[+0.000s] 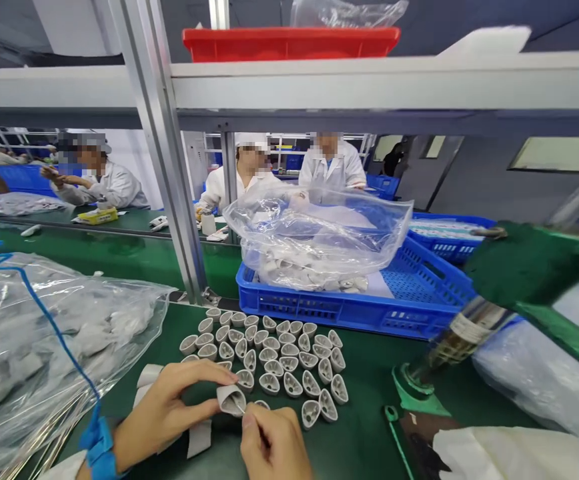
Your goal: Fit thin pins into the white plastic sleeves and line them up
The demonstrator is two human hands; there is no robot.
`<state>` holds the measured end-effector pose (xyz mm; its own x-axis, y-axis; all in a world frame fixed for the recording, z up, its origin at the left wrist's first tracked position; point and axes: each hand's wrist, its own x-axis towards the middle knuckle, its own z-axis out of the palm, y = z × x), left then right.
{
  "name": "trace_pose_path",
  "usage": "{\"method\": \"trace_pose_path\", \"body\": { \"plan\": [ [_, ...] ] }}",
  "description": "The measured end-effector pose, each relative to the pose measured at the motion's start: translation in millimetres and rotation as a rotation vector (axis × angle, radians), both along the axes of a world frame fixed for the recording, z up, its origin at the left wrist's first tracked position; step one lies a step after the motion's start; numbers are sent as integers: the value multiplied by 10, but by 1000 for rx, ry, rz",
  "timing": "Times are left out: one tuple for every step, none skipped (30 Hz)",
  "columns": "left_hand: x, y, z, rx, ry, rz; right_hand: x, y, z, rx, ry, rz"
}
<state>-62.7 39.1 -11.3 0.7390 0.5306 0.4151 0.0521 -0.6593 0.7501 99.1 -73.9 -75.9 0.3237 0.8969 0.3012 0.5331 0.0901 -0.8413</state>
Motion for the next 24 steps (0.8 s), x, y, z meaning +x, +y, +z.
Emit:
{"method": "trace_pose_path", "body": {
  "plan": [
    [4,-16,-10,-5,-8,-6,35,-6,14,-16,-47,47],
    [3,-28,-14,-4,-16,-16,64,-10,35,-31,-101,94],
    [-1,-37,-12,1,-26,-26,86,-11,61,-35,-153,138],
    [-7,-43,-8,8,-35,-37,99,-9,92,-26,-201,160],
    [-14,-47,-2,18,-47,-49,104,-6,125,-4,-239,175],
    [-21,-47,3,29,-60,-60,101,-3,158,27,-268,175],
    [-27,-44,6,37,-69,-68,94,0,189,59,-291,169],
    [-32,-39,7,46,-74,-74,83,3,215,90,-306,160],
    [-35,-32,5,53,-75,-77,72,3,236,110,-318,149],
    [-36,-23,0,60,-73,-75,62,3,251,122,-326,132],
    [-36,-15,-5,67,-72,-71,55,2,262,126,-327,122],
    [-35,-8,-11,71,-71,-69,50,1,269,122,-323,120],
    [-34,-3,-17,74,-68,-69,48,1,274,111,-313,125],
    [-32,-1,-22,77,-67,-73,47,3,278,96,-298,134],
    [-31,-1,-26,79,-66,-79,47,5,282,73,-280,149],
    [-31,-3,-29,85,-68,-84,47,9,285,47,-260,161],
    [-31,-5,-31,89,-69,-87,46,12,288,17,-241,175],
    [-33,-8,-32,95,-71,-88,45,15,291,-8,-226,183],
    [-35,-10,-31,100,-75,-87,44,17,293,-28,-213,187],
    [-38,-10,-29,103,-78,-85,43,17,294,-42,-205,189],
    [-40,-9,-26,105,-78,-83,42,16,296,-51,-199,190],
    [-42,-7,-21,106,-81,-80,43,15,297,-56,-196,191],
    [-43,-4,-15,107,-85,-76,44,13,298,-61,-196,195],
    [-43,0,-8,108,-91,-71,46,11,300,-65,-197,200]
  ]
}}
